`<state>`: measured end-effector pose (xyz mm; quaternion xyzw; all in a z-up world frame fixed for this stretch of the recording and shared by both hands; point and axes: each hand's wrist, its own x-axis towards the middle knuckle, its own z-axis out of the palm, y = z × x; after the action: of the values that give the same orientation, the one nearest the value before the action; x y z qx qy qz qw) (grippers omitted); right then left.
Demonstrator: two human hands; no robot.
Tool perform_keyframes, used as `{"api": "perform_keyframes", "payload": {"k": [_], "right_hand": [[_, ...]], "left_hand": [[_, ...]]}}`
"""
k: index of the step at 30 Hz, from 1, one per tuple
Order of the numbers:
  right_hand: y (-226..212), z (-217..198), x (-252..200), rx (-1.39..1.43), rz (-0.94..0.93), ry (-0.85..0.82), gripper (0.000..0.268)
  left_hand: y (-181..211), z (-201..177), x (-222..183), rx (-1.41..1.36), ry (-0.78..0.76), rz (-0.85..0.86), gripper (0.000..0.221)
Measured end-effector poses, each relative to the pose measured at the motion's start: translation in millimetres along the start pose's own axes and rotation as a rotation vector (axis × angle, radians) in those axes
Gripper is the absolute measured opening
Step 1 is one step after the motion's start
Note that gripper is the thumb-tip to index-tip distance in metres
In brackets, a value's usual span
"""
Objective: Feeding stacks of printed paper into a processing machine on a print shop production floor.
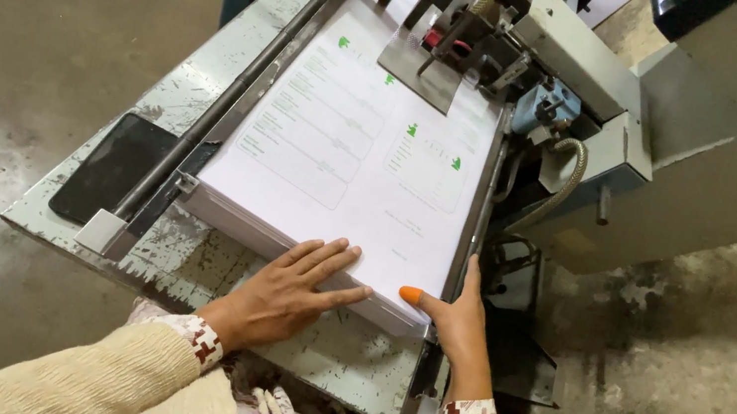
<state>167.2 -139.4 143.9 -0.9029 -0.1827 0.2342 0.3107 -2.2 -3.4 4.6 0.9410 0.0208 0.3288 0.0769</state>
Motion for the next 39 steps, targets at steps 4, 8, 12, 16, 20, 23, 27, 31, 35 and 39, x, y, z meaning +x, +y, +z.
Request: {"api": "perform_keyframes", "payload": {"k": [4, 8, 12, 16, 20, 23, 27, 31, 35, 39], "right_hand": [[-4.3, -0.9, -2.5, -0.055, 0.011, 0.003, 0.124], [-11.5, 0.0, -7.3, -0.105, 0.010, -0.002, 0.124], [-19.7, -0.2, -13.3, -0.138, 0.017, -0.007, 0.124], [-18.4, -0.2, -11.2, -0.124, 0.010, 0.000, 0.124], [-22.9, 0.0, -18.8, -0.079, -0.020, -0.003, 0.125], [-10.2, -1.5, -13.9, -0.005, -0.013, -0.015, 0.122], [-10.5, -2.5, -18.2, 0.025, -0.004, -0.027, 0.119], [-3.4, -1.5, -7.9, 0.016, -0.007, -0.035, 0.122], [-3.1, -0.6, -6.9, 0.016, -0.001, -0.017, 0.124], [-3.0, -1.0, -2.3, -0.012, 0.005, -0.002, 0.125]], "left_hand": [[0.9, -1.4, 1.0, -0.009, 0.019, 0.006, 0.076], [-1.4, 4.8, 0.4, -0.016, 0.006, 0.003, 0.069], [-0.7, 2.3, 0.1, -0.025, 0.016, -0.003, 0.066], [-1.0, 7.5, 0.3, -0.040, 0.025, -0.006, 0.060], [0.8, 5.7, -0.4, -0.027, 0.009, -0.006, 0.062], [4.8, -0.3, 1.3, 0.036, 0.040, -0.025, 0.073], [5.0, -0.9, 1.6, -0.021, 0.043, -0.029, 0.079], [1.8, 6.2, 0.1, -0.031, -0.001, -0.025, 0.079], [1.8, 0.3, -0.3, -0.024, -0.016, -0.019, 0.079], [0.0, -2.0, 0.7, -0.006, -0.007, 0.005, 0.076]]}}
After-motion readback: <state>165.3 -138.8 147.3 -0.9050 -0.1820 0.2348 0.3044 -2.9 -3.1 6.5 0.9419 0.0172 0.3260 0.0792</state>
